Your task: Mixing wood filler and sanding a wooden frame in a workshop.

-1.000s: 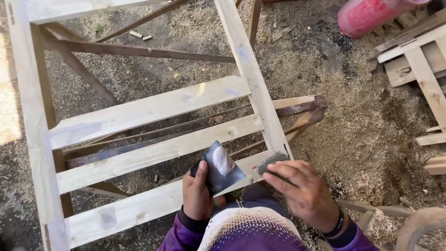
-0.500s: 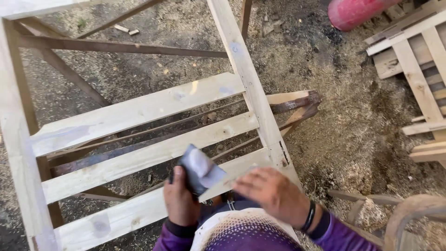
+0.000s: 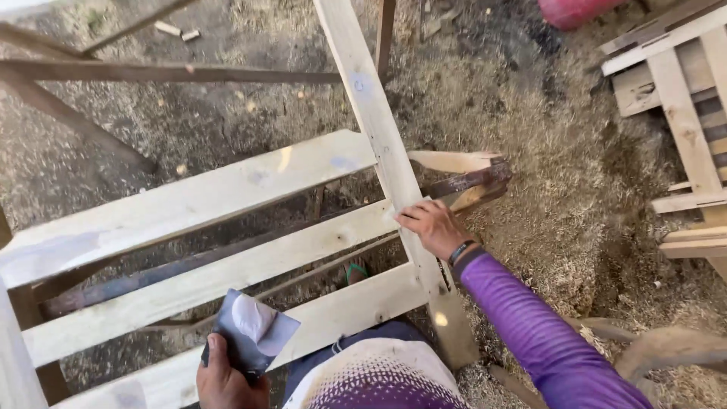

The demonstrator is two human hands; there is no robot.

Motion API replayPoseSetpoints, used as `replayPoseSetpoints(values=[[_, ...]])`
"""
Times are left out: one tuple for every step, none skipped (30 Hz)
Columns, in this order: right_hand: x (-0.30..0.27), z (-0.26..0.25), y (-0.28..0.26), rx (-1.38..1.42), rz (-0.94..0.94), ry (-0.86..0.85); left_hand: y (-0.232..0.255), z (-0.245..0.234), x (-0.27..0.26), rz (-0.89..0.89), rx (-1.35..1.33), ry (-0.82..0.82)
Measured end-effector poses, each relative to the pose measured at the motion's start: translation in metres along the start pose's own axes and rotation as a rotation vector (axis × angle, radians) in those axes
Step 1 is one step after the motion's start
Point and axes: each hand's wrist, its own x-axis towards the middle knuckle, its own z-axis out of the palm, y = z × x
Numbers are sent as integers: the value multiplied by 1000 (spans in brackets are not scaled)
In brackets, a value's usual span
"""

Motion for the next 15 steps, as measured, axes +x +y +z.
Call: replayPoseSetpoints(values=[[7, 2, 4, 8, -2, -6, -6, -15, 9, 0, 5, 9], [13, 4, 7, -7, 0, -10, -12, -32, 16, 48, 108, -14], [21, 3, 13, -29, 4, -9, -17, -44, 27, 97, 207, -46], [27, 0, 19, -29, 4, -9, -22, -54, 36, 97, 207, -46], [27, -3, 24, 79, 17, 16, -29, -67, 41, 52, 180, -83], [28, -5, 28, 187, 30, 42, -34, -81, 45, 8, 153, -119], [27, -16, 29, 189, 33, 38, -37, -84, 47, 4, 155, -117], [26, -28, 29, 601, 287, 23, -38, -89, 48, 62, 128, -100], [26, -41, 31, 1008, 544, 10, -42, -90, 53, 119, 97, -89], [23, -37, 39, 1004, 548, 13, -39, -91, 58, 116, 96, -94], [18, -32, 46, 1288, 504, 80, -37, -94, 61, 21, 122, -77], [14, -27, 52, 1571, 450, 151, -35, -97, 65, -73, 148, -60], [11, -19, 52, 1574, 457, 146, -31, -97, 60, -78, 152, -55], [8, -10, 51, 1677, 458, 159, -27, -98, 56, -143, 173, -37], [8, -2, 52, 1779, 453, 177, -21, -96, 55, -204, 193, -23]])
